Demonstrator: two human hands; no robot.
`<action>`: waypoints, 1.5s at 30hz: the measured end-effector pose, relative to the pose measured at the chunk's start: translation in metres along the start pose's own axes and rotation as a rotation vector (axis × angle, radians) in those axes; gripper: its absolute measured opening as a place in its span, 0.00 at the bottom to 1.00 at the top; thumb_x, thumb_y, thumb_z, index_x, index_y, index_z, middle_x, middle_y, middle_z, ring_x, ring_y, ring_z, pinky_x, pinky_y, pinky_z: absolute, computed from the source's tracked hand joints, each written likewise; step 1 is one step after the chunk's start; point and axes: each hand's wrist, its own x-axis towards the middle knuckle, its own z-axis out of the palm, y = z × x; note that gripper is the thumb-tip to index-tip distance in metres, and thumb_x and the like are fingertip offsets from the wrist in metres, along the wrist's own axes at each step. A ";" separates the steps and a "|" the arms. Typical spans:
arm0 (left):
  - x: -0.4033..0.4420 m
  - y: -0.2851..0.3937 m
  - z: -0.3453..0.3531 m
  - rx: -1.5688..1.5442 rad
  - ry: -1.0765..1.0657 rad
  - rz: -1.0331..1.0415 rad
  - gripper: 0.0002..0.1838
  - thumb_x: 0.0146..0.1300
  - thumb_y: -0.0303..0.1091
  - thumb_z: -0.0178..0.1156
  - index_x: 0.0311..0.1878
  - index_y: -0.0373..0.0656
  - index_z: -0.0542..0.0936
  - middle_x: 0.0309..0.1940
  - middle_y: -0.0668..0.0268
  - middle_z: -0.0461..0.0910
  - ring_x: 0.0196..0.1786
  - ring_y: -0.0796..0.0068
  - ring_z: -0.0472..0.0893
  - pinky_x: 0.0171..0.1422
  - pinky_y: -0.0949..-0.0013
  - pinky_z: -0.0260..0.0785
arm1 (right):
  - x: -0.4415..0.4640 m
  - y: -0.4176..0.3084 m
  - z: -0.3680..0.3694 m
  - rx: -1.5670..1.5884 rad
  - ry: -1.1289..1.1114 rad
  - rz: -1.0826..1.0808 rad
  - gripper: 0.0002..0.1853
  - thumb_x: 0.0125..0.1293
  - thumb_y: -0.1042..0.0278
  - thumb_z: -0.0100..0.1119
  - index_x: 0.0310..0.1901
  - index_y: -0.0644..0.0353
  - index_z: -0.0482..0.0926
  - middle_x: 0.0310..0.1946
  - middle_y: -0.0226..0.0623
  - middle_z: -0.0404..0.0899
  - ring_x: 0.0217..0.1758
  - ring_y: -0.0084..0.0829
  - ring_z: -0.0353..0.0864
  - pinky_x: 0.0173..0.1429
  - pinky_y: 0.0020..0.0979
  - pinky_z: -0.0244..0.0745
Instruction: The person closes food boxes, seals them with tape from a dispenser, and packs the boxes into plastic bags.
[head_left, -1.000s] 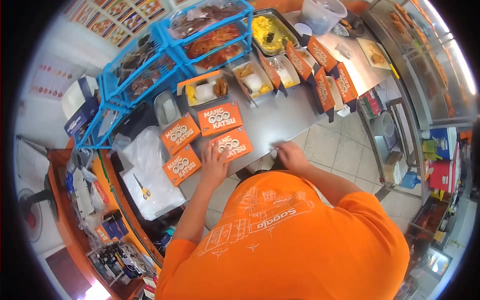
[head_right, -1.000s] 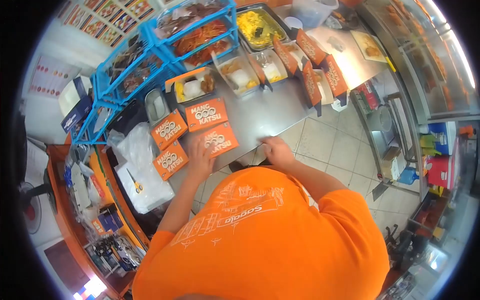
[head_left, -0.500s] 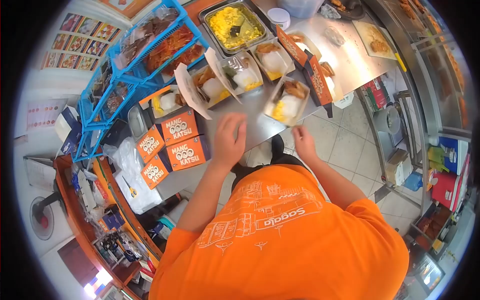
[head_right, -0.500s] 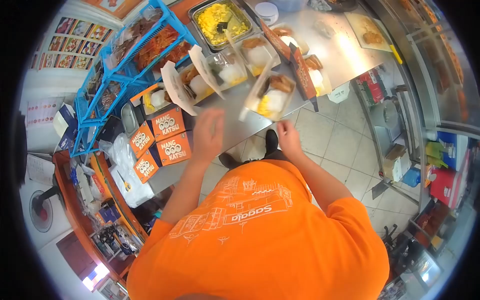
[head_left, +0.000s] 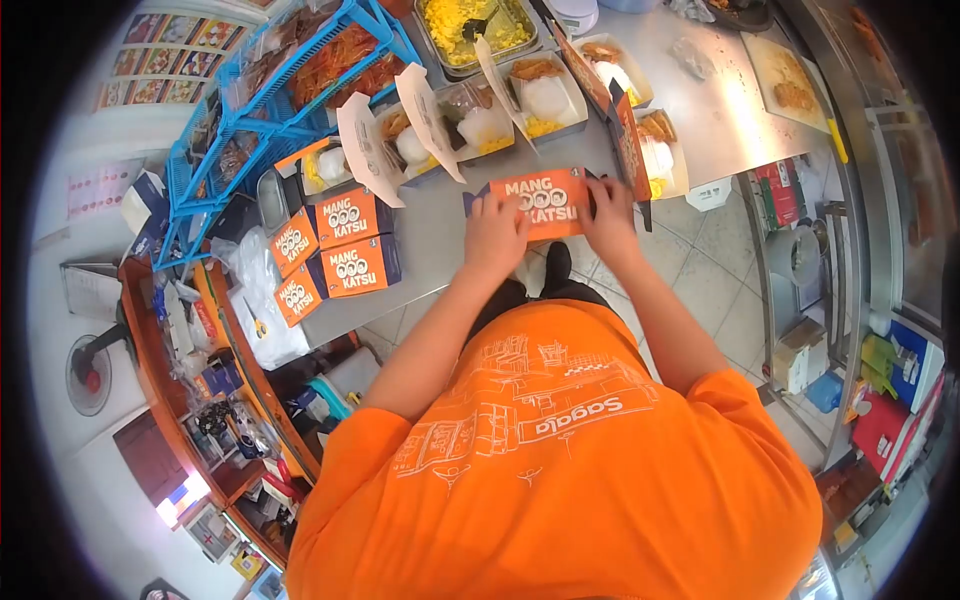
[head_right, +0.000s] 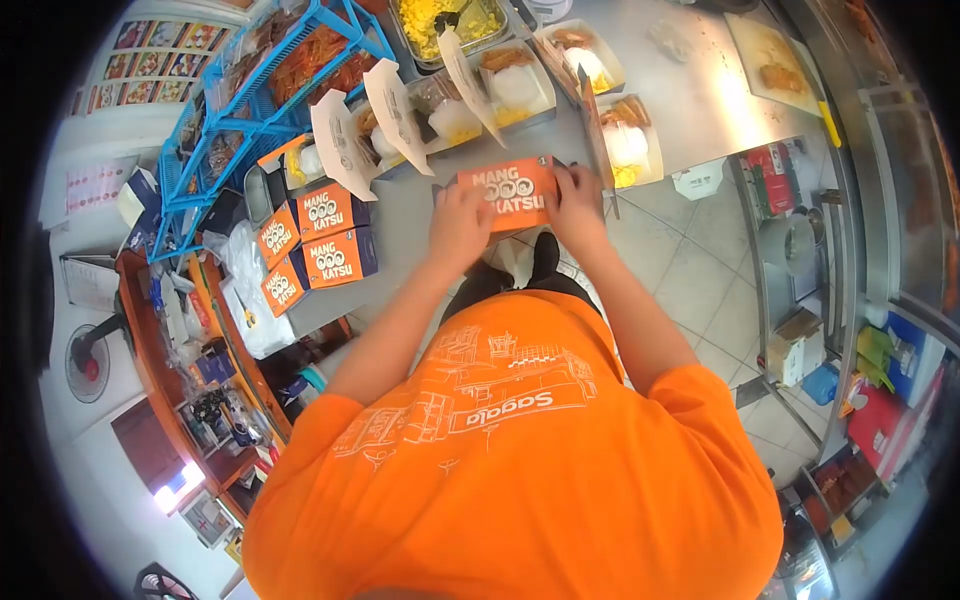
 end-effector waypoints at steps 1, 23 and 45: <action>-0.011 -0.007 0.012 0.005 0.004 -0.001 0.12 0.65 0.38 0.61 0.47 0.44 0.80 0.61 0.49 0.74 0.62 0.48 0.73 0.59 0.51 0.69 | -0.012 0.000 0.007 0.005 0.002 -0.003 0.18 0.66 0.73 0.60 0.57 0.62 0.77 0.54 0.50 0.78 0.56 0.48 0.77 0.60 0.41 0.73; -0.032 -0.157 -0.054 -1.099 -0.021 -0.941 0.38 0.67 0.72 0.46 0.55 0.45 0.80 0.46 0.68 0.81 0.47 0.74 0.78 0.51 0.67 0.66 | 0.094 -0.104 0.055 0.366 -0.899 0.575 0.36 0.69 0.36 0.51 0.67 0.58 0.68 0.51 0.42 0.82 0.47 0.36 0.83 0.52 0.40 0.77; -0.029 -0.167 -0.060 -1.141 -0.221 -0.684 0.45 0.68 0.72 0.44 0.72 0.42 0.66 0.67 0.56 0.69 0.55 0.62 0.76 0.57 0.59 0.70 | 0.079 -0.123 0.029 0.511 -0.449 0.880 0.27 0.70 0.45 0.54 0.63 0.54 0.74 0.59 0.34 0.75 0.59 0.32 0.72 0.62 0.37 0.67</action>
